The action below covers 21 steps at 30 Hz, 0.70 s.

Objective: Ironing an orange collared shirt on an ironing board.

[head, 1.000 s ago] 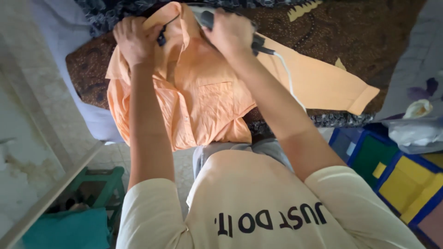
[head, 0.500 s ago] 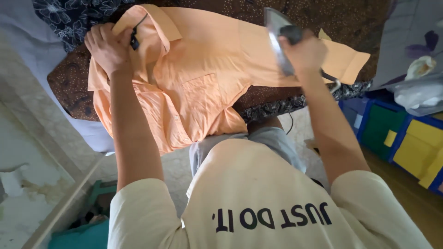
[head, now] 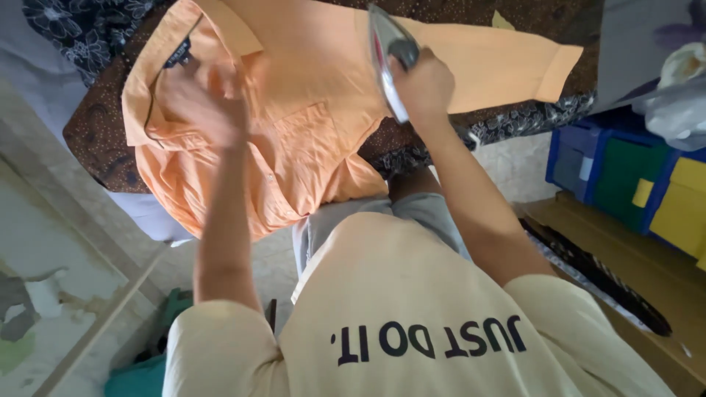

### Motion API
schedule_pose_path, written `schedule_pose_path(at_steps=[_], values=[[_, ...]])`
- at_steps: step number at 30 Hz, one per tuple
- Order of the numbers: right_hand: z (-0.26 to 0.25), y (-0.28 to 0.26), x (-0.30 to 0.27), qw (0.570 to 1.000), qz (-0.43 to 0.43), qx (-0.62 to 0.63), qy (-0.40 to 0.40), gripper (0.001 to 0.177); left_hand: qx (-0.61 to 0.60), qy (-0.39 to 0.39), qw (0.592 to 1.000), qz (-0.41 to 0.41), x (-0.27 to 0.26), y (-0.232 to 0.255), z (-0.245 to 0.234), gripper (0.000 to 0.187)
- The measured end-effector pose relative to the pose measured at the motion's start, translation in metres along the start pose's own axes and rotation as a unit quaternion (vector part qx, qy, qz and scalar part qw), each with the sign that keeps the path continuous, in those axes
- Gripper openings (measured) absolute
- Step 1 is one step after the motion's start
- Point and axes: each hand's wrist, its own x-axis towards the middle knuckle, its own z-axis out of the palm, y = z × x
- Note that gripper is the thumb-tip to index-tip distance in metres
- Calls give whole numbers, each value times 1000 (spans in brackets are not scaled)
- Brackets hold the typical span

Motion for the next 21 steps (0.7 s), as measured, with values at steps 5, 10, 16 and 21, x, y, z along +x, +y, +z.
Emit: schedule_pose_path(at_steps=[5,10,16,21], values=[[15,-14,23,998,-14,16,60,47,-189,-190,959,94,-73,158,-38,46],[11,3,11,996,-42,-8,80,47,-244,-216,934,148,-125,158,8,20],[-1,43,-33,998,-56,-38,17,50,-232,-195,938,169,-104,147,-11,20],[0,87,-48,986,-148,-70,41,53,-234,-203,940,144,-105,148,-10,25]])
